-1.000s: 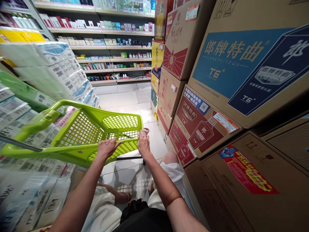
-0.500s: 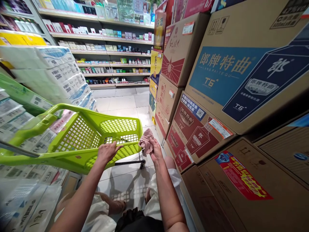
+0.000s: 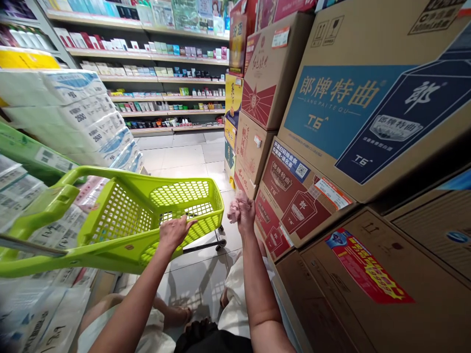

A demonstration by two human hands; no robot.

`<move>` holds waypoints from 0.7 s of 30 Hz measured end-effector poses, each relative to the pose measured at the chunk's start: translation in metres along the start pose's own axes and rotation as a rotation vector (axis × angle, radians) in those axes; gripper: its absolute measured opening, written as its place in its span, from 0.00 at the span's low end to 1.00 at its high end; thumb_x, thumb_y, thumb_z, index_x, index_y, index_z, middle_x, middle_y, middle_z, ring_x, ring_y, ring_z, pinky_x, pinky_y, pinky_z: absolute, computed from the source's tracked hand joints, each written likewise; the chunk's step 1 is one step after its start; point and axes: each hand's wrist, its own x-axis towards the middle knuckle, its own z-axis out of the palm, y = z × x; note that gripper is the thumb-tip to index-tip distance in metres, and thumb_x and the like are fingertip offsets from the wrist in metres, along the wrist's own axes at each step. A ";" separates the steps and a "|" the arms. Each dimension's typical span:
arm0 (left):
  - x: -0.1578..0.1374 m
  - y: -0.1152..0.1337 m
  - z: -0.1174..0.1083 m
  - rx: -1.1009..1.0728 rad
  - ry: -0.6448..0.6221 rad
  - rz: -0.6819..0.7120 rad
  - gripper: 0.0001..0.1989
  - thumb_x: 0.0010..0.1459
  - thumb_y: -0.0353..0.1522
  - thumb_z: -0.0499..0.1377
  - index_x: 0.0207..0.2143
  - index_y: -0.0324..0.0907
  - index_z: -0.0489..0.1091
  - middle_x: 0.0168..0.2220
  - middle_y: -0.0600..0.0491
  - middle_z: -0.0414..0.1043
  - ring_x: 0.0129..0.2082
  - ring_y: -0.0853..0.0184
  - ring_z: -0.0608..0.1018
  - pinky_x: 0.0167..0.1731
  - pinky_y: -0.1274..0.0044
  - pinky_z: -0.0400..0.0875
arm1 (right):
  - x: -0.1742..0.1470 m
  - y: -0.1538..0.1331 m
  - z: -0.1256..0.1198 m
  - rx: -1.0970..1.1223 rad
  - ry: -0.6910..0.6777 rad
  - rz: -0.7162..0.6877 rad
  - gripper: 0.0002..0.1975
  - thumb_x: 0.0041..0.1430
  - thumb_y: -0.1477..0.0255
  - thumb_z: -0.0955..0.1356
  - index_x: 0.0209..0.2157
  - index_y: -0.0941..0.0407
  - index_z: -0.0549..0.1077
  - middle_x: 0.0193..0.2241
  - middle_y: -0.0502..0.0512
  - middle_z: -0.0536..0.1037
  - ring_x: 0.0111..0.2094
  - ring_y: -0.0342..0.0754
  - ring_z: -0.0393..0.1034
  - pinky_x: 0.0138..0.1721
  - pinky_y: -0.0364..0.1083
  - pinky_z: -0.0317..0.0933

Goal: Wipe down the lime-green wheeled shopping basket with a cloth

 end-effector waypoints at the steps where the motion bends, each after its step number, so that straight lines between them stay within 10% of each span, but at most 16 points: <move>1: 0.000 0.003 0.000 0.000 0.002 0.001 0.35 0.68 0.52 0.37 0.44 0.39 0.75 0.36 0.37 0.80 0.42 0.52 0.81 0.43 0.67 0.67 | 0.005 0.006 0.004 -0.173 0.074 -0.084 0.14 0.48 0.71 0.70 0.38 0.52 0.66 0.34 0.48 0.75 0.32 0.44 0.72 0.38 0.48 0.71; 4: 0.000 0.011 0.001 0.009 0.003 0.018 0.36 0.68 0.52 0.36 0.44 0.38 0.75 0.35 0.36 0.79 0.41 0.51 0.81 0.42 0.67 0.67 | 0.003 0.029 0.016 -0.714 0.076 -0.283 0.16 0.45 0.79 0.67 0.39 0.54 0.70 0.44 0.56 0.76 0.44 0.51 0.71 0.51 0.53 0.65; 8: 0.000 0.015 0.004 0.021 0.014 0.043 0.36 0.69 0.52 0.35 0.43 0.38 0.75 0.34 0.38 0.79 0.40 0.52 0.81 0.40 0.67 0.67 | -0.021 0.054 0.018 -1.084 -0.263 -0.490 0.24 0.48 0.83 0.63 0.47 0.55 0.75 0.52 0.60 0.76 0.56 0.55 0.65 0.60 0.56 0.52; 21: -0.006 0.012 -0.018 -0.006 -0.094 0.026 0.30 0.69 0.50 0.41 0.49 0.39 0.72 0.41 0.36 0.79 0.46 0.51 0.80 0.44 0.66 0.68 | -0.025 0.050 0.010 -1.018 -0.452 -0.541 0.21 0.62 0.81 0.61 0.50 0.51 0.77 0.53 0.55 0.78 0.55 0.52 0.65 0.60 0.55 0.50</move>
